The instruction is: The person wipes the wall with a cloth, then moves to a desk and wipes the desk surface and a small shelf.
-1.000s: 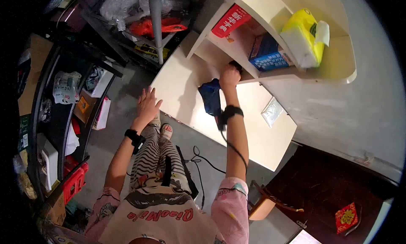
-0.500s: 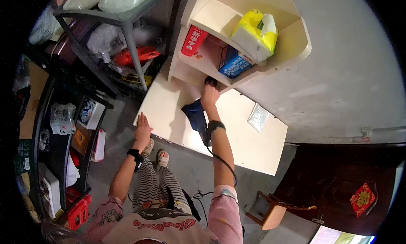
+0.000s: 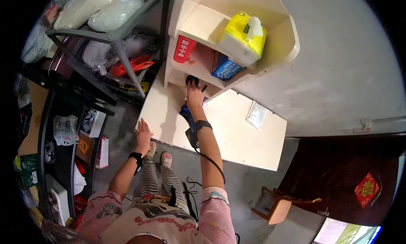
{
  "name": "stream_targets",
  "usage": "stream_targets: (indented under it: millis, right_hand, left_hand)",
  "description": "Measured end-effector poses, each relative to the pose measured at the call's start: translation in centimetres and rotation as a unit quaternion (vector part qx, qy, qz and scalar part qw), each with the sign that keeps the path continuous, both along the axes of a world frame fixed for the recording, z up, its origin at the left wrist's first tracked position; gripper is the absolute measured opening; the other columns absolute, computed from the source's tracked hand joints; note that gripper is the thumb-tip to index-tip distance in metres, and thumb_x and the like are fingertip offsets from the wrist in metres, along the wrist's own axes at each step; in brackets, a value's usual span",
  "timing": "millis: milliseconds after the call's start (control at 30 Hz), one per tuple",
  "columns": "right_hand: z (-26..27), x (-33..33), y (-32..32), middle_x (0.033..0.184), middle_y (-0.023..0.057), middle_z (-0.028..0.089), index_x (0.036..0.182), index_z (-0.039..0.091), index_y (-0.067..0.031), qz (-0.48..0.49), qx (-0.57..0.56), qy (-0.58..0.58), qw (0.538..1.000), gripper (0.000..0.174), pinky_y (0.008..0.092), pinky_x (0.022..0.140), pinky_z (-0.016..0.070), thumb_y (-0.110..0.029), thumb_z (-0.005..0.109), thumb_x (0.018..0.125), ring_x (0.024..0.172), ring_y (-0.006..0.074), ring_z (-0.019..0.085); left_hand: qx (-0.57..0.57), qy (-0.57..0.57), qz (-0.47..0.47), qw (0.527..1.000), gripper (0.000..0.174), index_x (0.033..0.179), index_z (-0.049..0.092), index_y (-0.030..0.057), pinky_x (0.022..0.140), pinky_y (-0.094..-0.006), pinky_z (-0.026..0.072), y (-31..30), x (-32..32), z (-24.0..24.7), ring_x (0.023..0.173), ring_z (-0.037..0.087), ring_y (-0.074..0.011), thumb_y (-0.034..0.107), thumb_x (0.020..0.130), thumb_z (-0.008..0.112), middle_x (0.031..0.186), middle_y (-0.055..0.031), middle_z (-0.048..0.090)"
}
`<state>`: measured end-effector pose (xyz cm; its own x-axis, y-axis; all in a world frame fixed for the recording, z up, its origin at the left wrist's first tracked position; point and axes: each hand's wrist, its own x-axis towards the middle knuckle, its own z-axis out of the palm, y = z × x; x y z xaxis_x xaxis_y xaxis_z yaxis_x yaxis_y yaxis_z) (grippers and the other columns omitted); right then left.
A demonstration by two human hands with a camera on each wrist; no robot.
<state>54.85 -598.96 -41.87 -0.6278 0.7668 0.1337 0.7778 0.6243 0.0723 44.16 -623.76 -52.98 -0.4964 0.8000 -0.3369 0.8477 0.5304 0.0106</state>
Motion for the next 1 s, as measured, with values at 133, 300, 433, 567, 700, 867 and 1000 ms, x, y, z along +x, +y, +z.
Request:
stream_targets:
  millis: [133, 300, 433, 567, 700, 867, 1000]
  right_hand:
    - [0.3, 4.8, -1.4, 0.131, 0.0091, 0.045, 0.128, 0.043, -0.0167, -0.026, -0.057, 0.026, 0.998, 0.058, 0.0402, 0.077, 0.0511, 0.000, 0.051, 0.072, 0.097, 0.0310, 0.058]
    - [1.2, 6.3, -3.8, 0.124, 0.0163, 0.050, 0.121, 0.050, -0.0052, -0.053, -0.066, 0.105, 0.991, 0.045, 0.0397, 0.076, 0.0496, 0.000, 0.042, 0.077, 0.097, 0.0321, 0.057]
    - [-3.7, 1.4, -6.7, 0.130, 0.0118, 0.047, 0.122, 0.050, -0.0100, 0.040, -0.119, 0.065, 0.990, 0.052, 0.0364, 0.069, 0.0528, -0.001, 0.052, 0.071, 0.089, 0.0298, 0.059]
    - [-11.3, -6.5, -12.5, 0.127, 0.0147, 0.048, 0.118, 0.054, -0.0052, 0.201, 0.004, 0.040, 0.979, 0.042, 0.0307, 0.068, 0.0490, -0.014, 0.049, 0.077, 0.086, 0.0199, 0.054]
    - [-9.9, -9.0, -18.1, 0.125, 0.0053, 0.050, 0.113, 0.056, -0.0081, 0.354, -0.078, 0.039, 0.931, 0.039, 0.0321, 0.074, 0.0449, -0.015, 0.051, 0.075, 0.091, 0.0216, 0.051]
    - [-7.5, -6.3, -18.0, 0.131, 0.0020, 0.045, 0.123, 0.051, -0.0144, 0.433, -0.136, -0.006, 0.891, 0.051, 0.0326, 0.078, 0.0434, -0.019, 0.055, 0.073, 0.090, 0.0206, 0.050]
    - [-6.5, -0.4, -15.0, 0.139, -0.0054, 0.034, 0.134, 0.038, -0.0255, 0.401, -0.106, -0.070, 0.907, 0.056, 0.0538, 0.100, 0.0255, -0.017, 0.050, 0.080, 0.102, 0.0238, 0.048]
  left_hand:
    - [0.018, -0.017, 0.001, 1.000, 0.074, 0.134, 0.028, -0.0028, 0.109, -0.0406, 0.0169, -0.5, 0.3, 1.1, 0.135, 0.014, -0.0290, 0.038, 0.080, 0.059, 0.146, -0.0188, 0.012]
    - [0.152, -0.066, -0.027, 0.986, 0.065, 0.136, 0.026, -0.0003, 0.109, -0.0455, 0.0140, -2.7, -1.1, 2.8, 0.133, 0.019, -0.0280, 0.031, 0.086, 0.054, 0.144, -0.0153, 0.022]
    - [0.058, -0.018, 0.123, 0.990, 0.054, 0.130, 0.037, -0.0003, 0.106, -0.0447, 0.0222, -8.6, -1.8, 4.0, 0.132, 0.021, -0.0293, 0.022, 0.085, 0.056, 0.142, -0.0139, 0.026]
    - [0.224, -0.174, 0.205, 0.937, 0.029, 0.102, 0.058, -0.0007, 0.074, -0.0336, 0.0471, -19.8, -6.0, -0.2, 0.094, 0.057, -0.0248, 0.002, 0.074, 0.065, 0.108, -0.0167, 0.057]
    - [0.180, -0.244, 0.361, 0.882, 0.009, 0.076, 0.063, -0.0007, 0.071, -0.0415, 0.0456, -26.1, -6.9, 3.8, 0.076, 0.058, -0.0354, 0.006, 0.078, 0.057, 0.079, -0.0182, 0.062]
    - [0.054, -0.147, 0.383, 0.910, 0.032, 0.072, 0.062, 0.0019, 0.063, -0.0368, 0.0466, -33.1, -5.8, 2.0, 0.062, 0.058, -0.0282, 0.025, 0.089, 0.048, 0.064, -0.0109, 0.059]
    - [0.029, -0.218, 0.326, 0.920, 0.019, 0.094, 0.062, 0.0058, 0.067, -0.0367, 0.0470, -35.3, -2.8, 0.8, 0.069, 0.059, -0.0261, 0.018, 0.084, 0.052, 0.081, -0.0076, 0.063]
